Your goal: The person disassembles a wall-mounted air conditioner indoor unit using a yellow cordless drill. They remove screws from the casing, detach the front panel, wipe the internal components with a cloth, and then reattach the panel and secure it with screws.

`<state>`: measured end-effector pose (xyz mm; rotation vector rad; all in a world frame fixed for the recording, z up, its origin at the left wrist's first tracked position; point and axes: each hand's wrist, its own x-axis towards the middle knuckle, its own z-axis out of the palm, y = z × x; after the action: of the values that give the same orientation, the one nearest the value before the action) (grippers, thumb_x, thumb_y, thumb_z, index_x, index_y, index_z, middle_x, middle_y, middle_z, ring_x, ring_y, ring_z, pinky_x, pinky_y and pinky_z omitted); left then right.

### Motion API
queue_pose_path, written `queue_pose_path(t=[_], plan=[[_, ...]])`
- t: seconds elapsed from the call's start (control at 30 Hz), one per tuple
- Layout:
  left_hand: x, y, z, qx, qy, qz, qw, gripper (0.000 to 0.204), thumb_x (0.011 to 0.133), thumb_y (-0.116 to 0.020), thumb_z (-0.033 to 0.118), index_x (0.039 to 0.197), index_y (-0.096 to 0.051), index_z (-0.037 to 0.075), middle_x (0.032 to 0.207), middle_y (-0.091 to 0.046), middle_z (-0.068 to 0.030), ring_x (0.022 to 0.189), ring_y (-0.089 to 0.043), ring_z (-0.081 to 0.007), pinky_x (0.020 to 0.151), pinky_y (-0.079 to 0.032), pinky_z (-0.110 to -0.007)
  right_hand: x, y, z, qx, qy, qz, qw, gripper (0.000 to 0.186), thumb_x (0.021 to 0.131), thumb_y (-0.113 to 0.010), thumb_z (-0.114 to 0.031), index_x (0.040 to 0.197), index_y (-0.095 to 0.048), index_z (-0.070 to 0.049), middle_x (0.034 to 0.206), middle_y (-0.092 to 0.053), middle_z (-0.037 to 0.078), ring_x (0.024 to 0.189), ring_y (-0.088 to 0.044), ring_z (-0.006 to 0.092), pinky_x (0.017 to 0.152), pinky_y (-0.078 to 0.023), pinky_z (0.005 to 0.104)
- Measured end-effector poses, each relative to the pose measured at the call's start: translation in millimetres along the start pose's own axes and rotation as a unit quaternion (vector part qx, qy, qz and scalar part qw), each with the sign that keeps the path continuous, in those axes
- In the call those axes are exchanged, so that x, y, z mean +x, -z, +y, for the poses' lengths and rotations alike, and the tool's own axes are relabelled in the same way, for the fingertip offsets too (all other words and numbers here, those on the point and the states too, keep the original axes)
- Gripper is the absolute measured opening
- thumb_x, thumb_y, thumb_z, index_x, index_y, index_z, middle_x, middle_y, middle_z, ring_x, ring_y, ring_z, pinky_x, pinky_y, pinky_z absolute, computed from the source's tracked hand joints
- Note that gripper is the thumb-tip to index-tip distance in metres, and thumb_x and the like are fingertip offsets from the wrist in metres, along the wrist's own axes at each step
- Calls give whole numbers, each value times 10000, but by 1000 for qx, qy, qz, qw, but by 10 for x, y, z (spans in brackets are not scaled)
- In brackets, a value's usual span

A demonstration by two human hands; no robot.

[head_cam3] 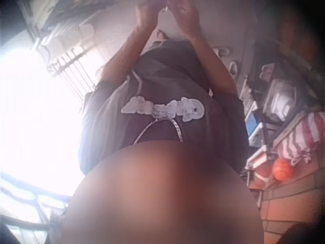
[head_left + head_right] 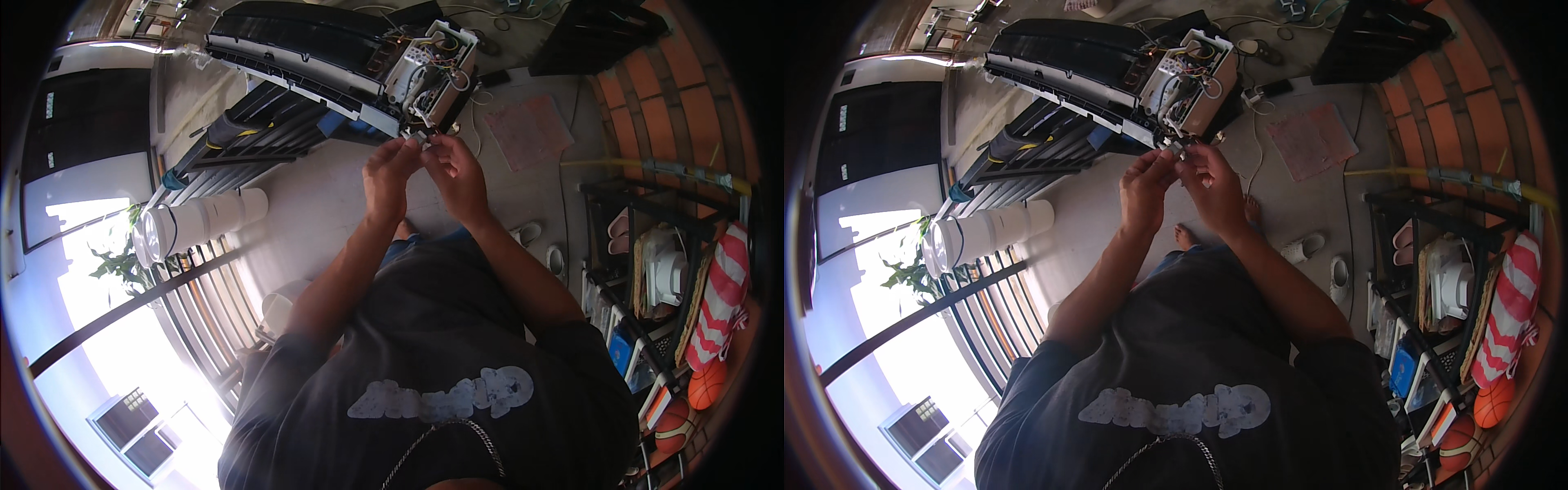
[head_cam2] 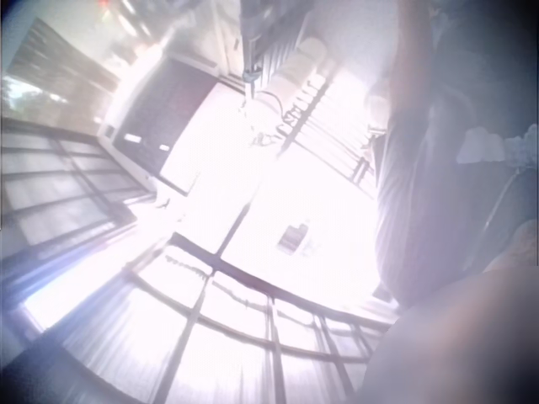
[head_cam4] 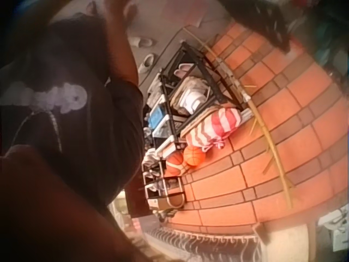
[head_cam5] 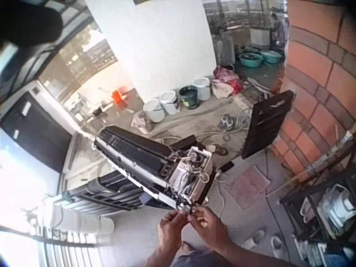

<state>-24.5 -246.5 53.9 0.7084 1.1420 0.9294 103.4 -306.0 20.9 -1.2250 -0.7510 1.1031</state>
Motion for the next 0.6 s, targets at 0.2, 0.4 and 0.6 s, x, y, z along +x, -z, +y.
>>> queue_pose_path(t=[0.2,0.4,0.6], plan=[[29,-14,-18,-24,1,6,1000,418,1021,-789,199,1211,-652,-148,1090,-747,-184,987,-757,-226,913,-615,-346,154,-86,44,-16,1,39,999,266,1006,-809,-137,1195,-703,17,1030,-794,89,930,-751,126,816,-586,283],[85,51,11,-36,-14,66,997,404,999,-805,123,1205,-530,-91,1076,-730,-178,965,-767,-252,880,-628,-366,247,-134,85,-6,-18,35,999,225,1002,-808,-121,1145,-716,27,1028,-796,96,944,-754,127,816,-590,279],[125,79,-3,2,-6,40,999,470,972,-828,100,1250,-512,-109,1089,-727,-182,944,-774,-247,776,-583,-337,251,-124,133,31,-18,49,998,221,1022,-775,-100,1176,-708,43,1046,-794,100,950,-754,135,828,-596,286]])
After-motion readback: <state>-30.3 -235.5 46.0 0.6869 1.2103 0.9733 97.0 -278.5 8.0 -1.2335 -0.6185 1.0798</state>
